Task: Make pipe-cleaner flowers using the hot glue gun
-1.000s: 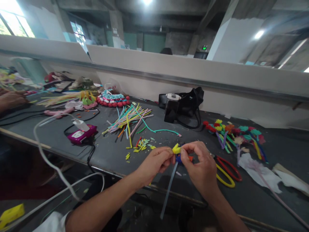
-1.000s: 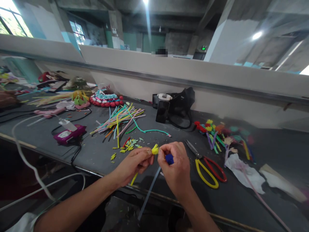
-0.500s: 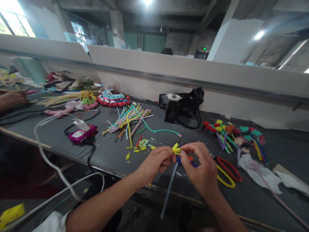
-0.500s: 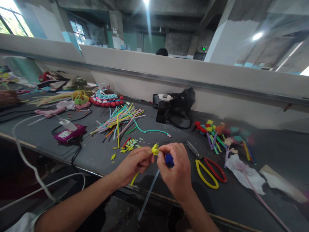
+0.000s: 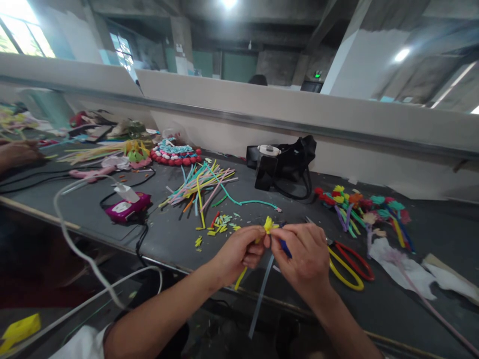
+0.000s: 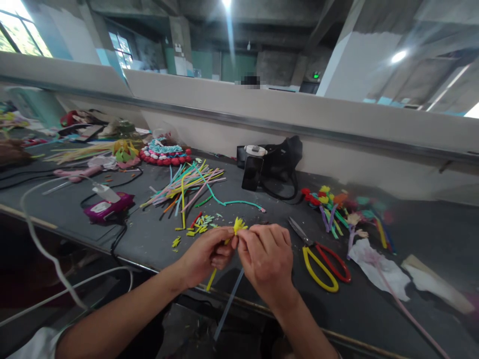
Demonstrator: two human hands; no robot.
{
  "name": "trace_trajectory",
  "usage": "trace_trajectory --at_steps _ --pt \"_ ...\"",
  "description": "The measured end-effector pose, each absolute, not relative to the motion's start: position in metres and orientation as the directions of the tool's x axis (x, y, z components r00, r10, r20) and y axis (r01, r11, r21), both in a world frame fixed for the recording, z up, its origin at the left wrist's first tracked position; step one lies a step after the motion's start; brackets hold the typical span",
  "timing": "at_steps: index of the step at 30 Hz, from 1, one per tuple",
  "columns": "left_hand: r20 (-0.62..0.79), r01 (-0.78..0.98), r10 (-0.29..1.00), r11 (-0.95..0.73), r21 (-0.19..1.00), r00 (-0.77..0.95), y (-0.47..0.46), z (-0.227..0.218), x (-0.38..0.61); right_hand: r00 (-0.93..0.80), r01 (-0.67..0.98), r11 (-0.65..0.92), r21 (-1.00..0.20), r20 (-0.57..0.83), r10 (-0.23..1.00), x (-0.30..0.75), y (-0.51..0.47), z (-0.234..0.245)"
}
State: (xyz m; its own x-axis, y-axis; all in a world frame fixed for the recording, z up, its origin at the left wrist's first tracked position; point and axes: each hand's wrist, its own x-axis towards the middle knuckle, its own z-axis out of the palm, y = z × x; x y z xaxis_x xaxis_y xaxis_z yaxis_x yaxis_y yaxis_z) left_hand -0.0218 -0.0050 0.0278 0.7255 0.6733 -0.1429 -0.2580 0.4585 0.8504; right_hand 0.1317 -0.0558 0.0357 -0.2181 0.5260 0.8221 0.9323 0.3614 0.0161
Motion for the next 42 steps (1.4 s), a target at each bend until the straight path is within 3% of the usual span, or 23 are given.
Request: trace_trajectory --at_steps 5,8,12,15,17,20,22,25,33,38,39,41,42 --pt "-0.163 -0.298 0.686 0.501 0.813 0.709 0.003 0.028 -0.028 -0.198 0.903 0.427 -0.051 0.834 0.516 0.126 -0.058 0.035" --pt "-0.166 -0.335 0.714 0.505 0.796 0.68 0.011 0.03 -0.035 -0.206 0.88 0.46 -0.122 0.773 0.6 0.126 -0.054 0.026" --pt "-0.137 -0.378 0.749 0.473 0.796 0.648 0.015 0.032 -0.04 -0.21 0.917 0.375 -0.139 0.631 0.747 0.134 -0.044 0.009" --pt "-0.114 -0.403 0.759 0.458 0.792 0.641 0.015 0.032 -0.041 -0.114 0.962 0.233 -0.146 0.557 0.823 0.145 -0.042 -0.002" --pt "-0.098 -0.417 0.771 0.441 0.795 0.629 0.015 0.032 -0.042 0.0 0.989 0.071 -0.129 0.482 0.876 0.153 -0.044 -0.008" --pt "-0.076 -0.436 0.796 0.406 0.803 0.601 0.015 0.033 -0.046 0.097 0.995 -0.104 -0.005 0.407 0.908 0.164 -0.048 -0.015" --pt "-0.069 -0.45 0.814 0.387 0.805 0.577 0.016 0.034 -0.048 0.09 0.99 -0.123 0.061 0.39 0.916 0.171 -0.051 -0.018" --pt "-0.048 -0.46 0.837 0.347 0.817 0.546 0.017 0.035 -0.05 0.04 0.996 -0.066 0.063 0.348 0.937 0.18 -0.054 -0.022" --pt "-0.065 -0.476 0.812 0.403 0.782 0.58 0.015 0.034 -0.05 0.063 0.977 0.022 -0.211 0.389 0.919 0.186 -0.047 -0.04" --pt "-0.057 -0.488 0.796 0.424 0.763 0.603 0.017 0.034 -0.053 0.1 0.921 0.075 -0.382 0.419 0.902 0.224 -0.049 -0.012" --pt "-0.061 -0.488 0.79 0.435 0.756 0.61 0.018 0.034 -0.054 0.113 0.898 0.081 -0.433 0.405 0.907 0.233 -0.052 -0.005" --pt "-0.085 -0.471 0.77 0.47 0.746 0.633 0.018 0.033 -0.053 0.197 0.74 0.08 -0.668 0.328 0.924 0.245 -0.056 0.004" --pt "-0.101 -0.457 0.759 0.487 0.744 0.644 0.018 0.031 -0.051 0.229 0.704 0.065 -0.708 0.313 0.921 0.245 -0.057 0.004"
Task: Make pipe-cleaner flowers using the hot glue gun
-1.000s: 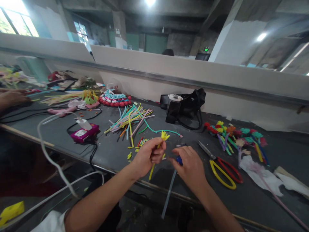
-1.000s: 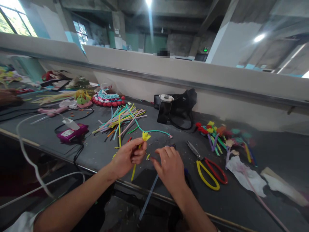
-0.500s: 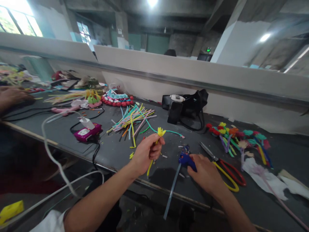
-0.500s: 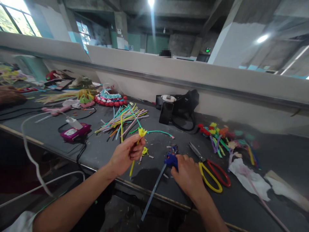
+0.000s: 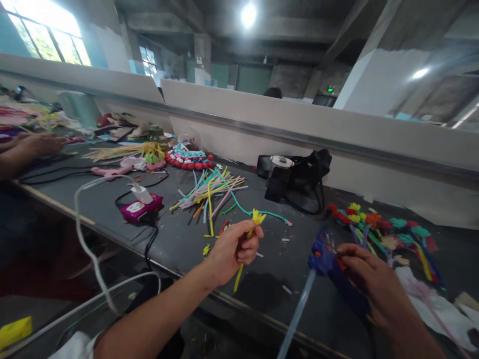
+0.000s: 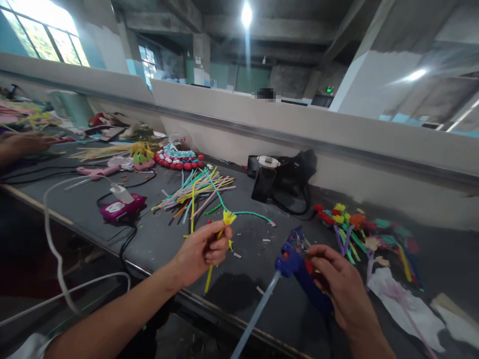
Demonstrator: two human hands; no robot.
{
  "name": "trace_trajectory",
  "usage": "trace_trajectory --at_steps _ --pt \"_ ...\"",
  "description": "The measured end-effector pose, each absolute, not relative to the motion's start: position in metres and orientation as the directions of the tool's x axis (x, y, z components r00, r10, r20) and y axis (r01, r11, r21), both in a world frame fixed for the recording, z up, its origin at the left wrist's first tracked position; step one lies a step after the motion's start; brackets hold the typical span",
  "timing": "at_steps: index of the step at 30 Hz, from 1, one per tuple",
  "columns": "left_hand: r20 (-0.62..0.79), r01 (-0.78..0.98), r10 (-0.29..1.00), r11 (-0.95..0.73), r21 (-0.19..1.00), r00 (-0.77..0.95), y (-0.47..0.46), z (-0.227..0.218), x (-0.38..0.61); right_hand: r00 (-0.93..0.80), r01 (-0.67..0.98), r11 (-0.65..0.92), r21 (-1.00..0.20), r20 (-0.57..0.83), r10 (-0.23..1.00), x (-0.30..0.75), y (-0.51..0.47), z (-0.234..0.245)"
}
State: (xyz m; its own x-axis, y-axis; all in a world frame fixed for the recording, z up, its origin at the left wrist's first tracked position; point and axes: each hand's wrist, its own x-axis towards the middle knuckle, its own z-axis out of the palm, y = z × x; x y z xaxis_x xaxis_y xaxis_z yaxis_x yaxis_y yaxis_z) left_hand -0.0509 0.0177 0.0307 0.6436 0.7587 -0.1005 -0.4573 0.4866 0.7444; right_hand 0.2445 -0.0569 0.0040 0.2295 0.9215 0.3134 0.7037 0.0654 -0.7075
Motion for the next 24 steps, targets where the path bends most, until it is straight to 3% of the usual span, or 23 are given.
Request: trace_trajectory --at_steps 3,6,11,15,18,20,22,24 --pt "-0.145 -0.47 0.804 0.472 0.746 0.576 0.013 0.017 -0.033 0.299 0.774 -0.004 -0.633 0.36 0.884 0.22 -0.051 -0.011" --pt "-0.205 -0.571 0.931 0.348 0.744 0.301 0.005 -0.003 -0.003 0.354 0.815 -0.082 -0.574 0.38 0.854 0.181 -0.036 -0.035" --pt "-0.24 -0.551 0.946 0.322 0.77 0.218 0.002 -0.022 0.026 0.353 0.875 -0.171 -0.454 0.354 0.866 0.159 -0.017 -0.051" --pt "-0.215 -0.527 0.952 0.3 0.795 0.218 0.003 -0.022 0.024 0.263 0.901 -0.122 -0.416 0.299 0.917 0.169 -0.031 -0.035" --pt "-0.244 -0.482 0.939 0.335 0.81 0.243 0.002 -0.022 0.022 0.108 0.916 0.0 -0.4 0.249 0.962 0.173 -0.062 -0.018" --pt "-0.251 -0.471 0.933 0.348 0.81 0.257 0.002 -0.022 0.022 -0.087 0.945 0.155 -0.289 0.235 0.968 0.167 -0.084 -0.012" --pt "-0.243 -0.484 0.93 0.353 0.8 0.277 0.003 -0.021 0.023 -0.119 0.97 0.151 -0.192 0.167 0.979 0.156 -0.098 -0.012" --pt "-0.236 -0.505 0.926 0.36 0.785 0.294 0.006 -0.017 0.021 -0.119 0.976 0.133 -0.171 0.091 0.989 0.142 -0.104 -0.016"
